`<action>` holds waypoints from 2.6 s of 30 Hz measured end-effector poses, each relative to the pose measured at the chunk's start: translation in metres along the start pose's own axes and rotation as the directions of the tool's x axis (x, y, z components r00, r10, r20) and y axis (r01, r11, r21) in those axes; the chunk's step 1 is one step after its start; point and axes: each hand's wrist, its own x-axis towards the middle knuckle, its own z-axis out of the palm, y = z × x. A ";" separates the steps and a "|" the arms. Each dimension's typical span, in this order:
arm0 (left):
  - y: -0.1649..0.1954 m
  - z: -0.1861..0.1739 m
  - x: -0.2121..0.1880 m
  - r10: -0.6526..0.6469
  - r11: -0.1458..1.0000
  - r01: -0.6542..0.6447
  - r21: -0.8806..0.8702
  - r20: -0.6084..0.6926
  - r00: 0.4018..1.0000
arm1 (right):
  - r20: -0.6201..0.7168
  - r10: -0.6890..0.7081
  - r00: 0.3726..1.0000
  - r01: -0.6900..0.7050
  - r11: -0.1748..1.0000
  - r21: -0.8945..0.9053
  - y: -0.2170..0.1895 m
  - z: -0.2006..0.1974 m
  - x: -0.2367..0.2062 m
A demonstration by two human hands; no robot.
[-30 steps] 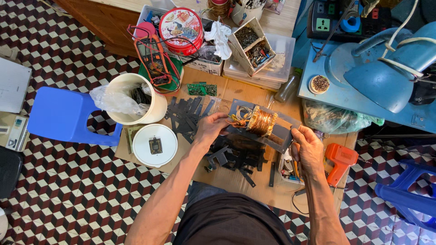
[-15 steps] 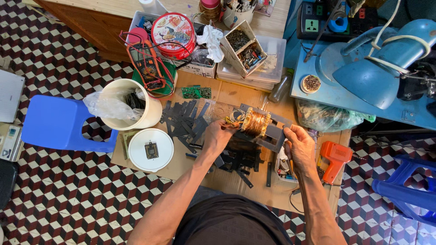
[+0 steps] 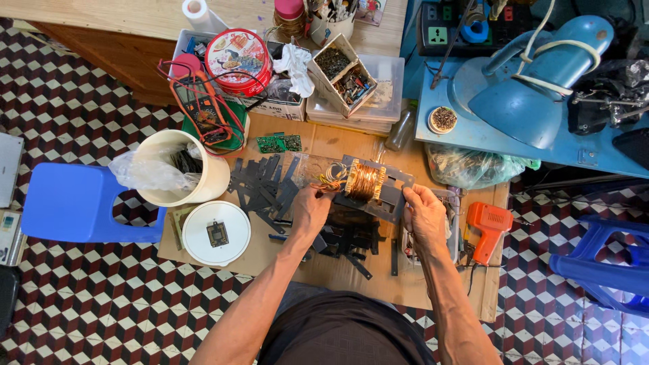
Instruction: The person first carries a long white PVC pipe across the room and leans it against a wall corner. They then work at a cluttered bench, inserting flat steel lamination plates one by one into the window of a copper-wound transformer coil, pressing them in and stacking the assembled pieces, and finally placing a lamination into a bucket of parts.
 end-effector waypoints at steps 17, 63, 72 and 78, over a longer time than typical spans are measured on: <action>0.009 -0.024 0.004 -0.291 0.778 0.386 -0.496 0.260 0.921 | 0.043 0.028 0.999 -0.028 1.000 -0.002 -0.024 0.016 -0.017; 0.000 -0.007 -0.014 0.069 0.998 -0.068 -0.020 0.096 0.993 | 0.011 -0.066 0.998 0.053 0.679 -0.733 -0.037 0.050 -0.028; -0.022 0.003 -0.020 0.600 0.648 -0.634 0.421 0.231 0.766 | 0.123 -0.069 0.990 0.141 0.414 -0.899 -0.003 0.055 -0.020; 0.012 -0.017 -0.037 0.229 0.947 -0.240 0.215 0.076 0.970 | -0.008 -0.104 0.995 0.098 0.956 -0.277 0.004 0.021 -0.022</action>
